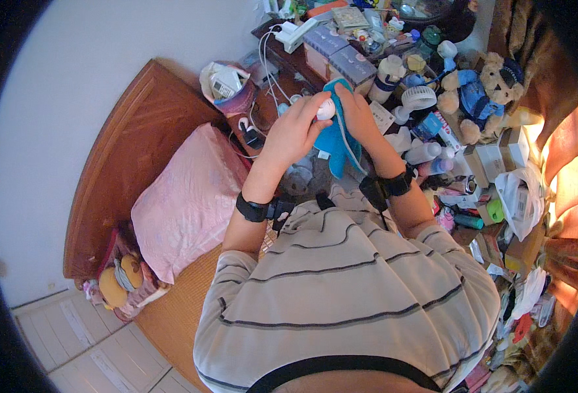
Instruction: The person cleans a water bottle, a small container, a toy, and an electronic device using a cloth, wiping the exterior surfaces of each item one at a time.
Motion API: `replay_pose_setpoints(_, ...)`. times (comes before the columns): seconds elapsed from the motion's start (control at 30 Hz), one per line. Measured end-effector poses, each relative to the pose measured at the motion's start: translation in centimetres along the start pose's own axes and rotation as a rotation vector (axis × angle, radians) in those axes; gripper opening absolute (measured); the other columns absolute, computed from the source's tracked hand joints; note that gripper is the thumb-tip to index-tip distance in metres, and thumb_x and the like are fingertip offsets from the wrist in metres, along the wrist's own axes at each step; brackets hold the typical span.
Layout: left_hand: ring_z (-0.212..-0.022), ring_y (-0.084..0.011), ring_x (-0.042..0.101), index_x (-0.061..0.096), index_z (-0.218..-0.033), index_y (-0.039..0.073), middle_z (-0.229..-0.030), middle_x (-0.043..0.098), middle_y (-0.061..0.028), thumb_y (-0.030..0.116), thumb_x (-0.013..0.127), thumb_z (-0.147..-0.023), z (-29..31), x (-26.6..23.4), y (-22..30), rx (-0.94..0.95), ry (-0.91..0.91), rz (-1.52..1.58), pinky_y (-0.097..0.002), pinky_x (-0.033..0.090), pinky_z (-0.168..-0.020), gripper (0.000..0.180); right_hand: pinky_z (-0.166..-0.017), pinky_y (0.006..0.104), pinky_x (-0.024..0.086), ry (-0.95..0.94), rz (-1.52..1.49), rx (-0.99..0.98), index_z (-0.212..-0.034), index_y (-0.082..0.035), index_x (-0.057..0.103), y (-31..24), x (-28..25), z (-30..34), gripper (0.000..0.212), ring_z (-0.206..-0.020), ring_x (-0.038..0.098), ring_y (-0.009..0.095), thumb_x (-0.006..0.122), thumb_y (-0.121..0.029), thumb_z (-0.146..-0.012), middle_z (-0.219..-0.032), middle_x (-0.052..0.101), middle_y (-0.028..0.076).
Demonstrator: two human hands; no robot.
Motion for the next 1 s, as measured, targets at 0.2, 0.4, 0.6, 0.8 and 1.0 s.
replay_pose_setpoints(0.2,-0.048,-0.0113,0.048,0.042,-0.108,0.003,-0.069,0.054,-0.0077,0.030,0.042,-0.087,-3.8,4.0,-1.8,-0.415,-0.106,0.846,-0.0227,0.040,-0.046,0.034,-0.051,0.0332,0.038,0.335,-0.091,0.096,-0.072,0.001,0.053,-2.0,-4.7,0.5,0.042,-0.052,0.050,0.020,0.038,-0.035,-0.086,-0.059,0.053,0.011)
replay_pose_setpoints(0.4,-0.032,-0.0083,0.032,0.047,-0.091,0.001,-0.052,0.045,-0.0062,0.043,0.033,-0.086,-9.6,8.1,-1.7,-0.557,-0.380,1.438,-0.0217,0.031,-0.032,0.045,-0.048,0.0366,0.037,0.464,0.215,-0.035,-0.072,0.000,0.052,-1.1,-10.2,-1.1,0.037,-0.052,0.051,0.031,0.040,-0.031,-0.086,-0.058,0.051,0.017)
replay_pose_setpoints(0.6,-0.036,-0.0093,0.037,0.049,-0.084,0.004,-0.054,0.047,-0.0042,0.040,0.037,-0.086,-17.3,10.5,-4.0,-0.681,-0.409,1.356,-0.0234,0.033,-0.034,0.039,-0.052,0.0308,0.041,0.489,0.167,0.013,-0.081,0.000,0.054,-1.4,-15.8,-3.0,0.030,-0.054,0.054,0.021,0.044,-0.028,-0.085,-0.062,0.056,0.012)
replay_pose_setpoints(0.8,-0.037,-0.0095,0.045,0.050,-0.087,0.003,-0.059,0.055,-0.0081,0.039,0.050,-0.080,-27.2,14.3,-10.3,-0.614,-0.377,0.736,-0.0208,0.035,-0.033,0.037,-0.054,0.0248,0.042,0.647,-0.161,0.103,-0.085,0.001,0.056,-1.3,-21.0,-1.3,0.031,-0.060,0.052,0.010,0.042,-0.027,-0.086,-0.068,0.057,0.004)
replay_pose_setpoints(1.0,-0.043,-0.0166,0.053,0.047,-0.099,0.001,-0.059,0.057,-0.0135,0.039,0.056,-0.073,-31.8,21.7,-16.0,-0.708,-0.678,0.221,-0.0297,0.042,-0.036,0.047,-0.052,0.0234,0.040,0.708,-0.275,0.223,-0.081,0.001,0.057,-1.0,-23.9,2.1,0.028,-0.057,0.049,0.009,0.043,-0.023,-0.084,-0.065,0.056,0.004)
Point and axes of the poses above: each hand's wrist, its own z-axis away from the middle knuckle, its own x-axis out of the palm, y = z × x, the point moved 4 cm from there along -z, towards the middle knuckle
